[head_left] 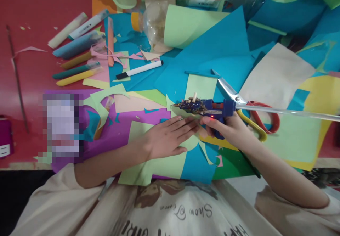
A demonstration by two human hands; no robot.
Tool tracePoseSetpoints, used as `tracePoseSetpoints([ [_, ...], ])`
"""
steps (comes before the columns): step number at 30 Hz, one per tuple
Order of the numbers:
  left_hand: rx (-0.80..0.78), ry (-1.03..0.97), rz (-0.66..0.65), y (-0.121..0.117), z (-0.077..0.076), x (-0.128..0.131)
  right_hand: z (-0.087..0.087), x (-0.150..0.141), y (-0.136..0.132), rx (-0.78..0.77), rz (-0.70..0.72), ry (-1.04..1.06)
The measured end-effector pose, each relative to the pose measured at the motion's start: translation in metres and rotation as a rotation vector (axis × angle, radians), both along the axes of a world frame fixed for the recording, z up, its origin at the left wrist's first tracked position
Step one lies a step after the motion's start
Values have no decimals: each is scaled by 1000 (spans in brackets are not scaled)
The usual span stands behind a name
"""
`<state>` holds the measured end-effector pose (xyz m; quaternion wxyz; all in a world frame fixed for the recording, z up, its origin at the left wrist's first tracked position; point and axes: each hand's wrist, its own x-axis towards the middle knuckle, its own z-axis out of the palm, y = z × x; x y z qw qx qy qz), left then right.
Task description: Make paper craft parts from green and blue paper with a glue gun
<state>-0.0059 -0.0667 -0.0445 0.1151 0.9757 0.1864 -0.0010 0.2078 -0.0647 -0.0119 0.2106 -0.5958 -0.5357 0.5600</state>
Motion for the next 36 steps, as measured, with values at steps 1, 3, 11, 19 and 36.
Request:
tracePoseSetpoints([
  [1,-1,4,0,0,0,0,0,0,0,-1,2,5],
  [3,-3,14,-2,0,0,0,-1,0,0,-10,1,19],
  [11,4,21,2,0,1,0,-3,1,-3,-32,13,-13],
  [19,15,33,-9,0,0,1,0,-3,-1,48,46,-94],
  [36,35,14,-3,-1,-3,0,6,6,-6,-62,-23,-197],
])
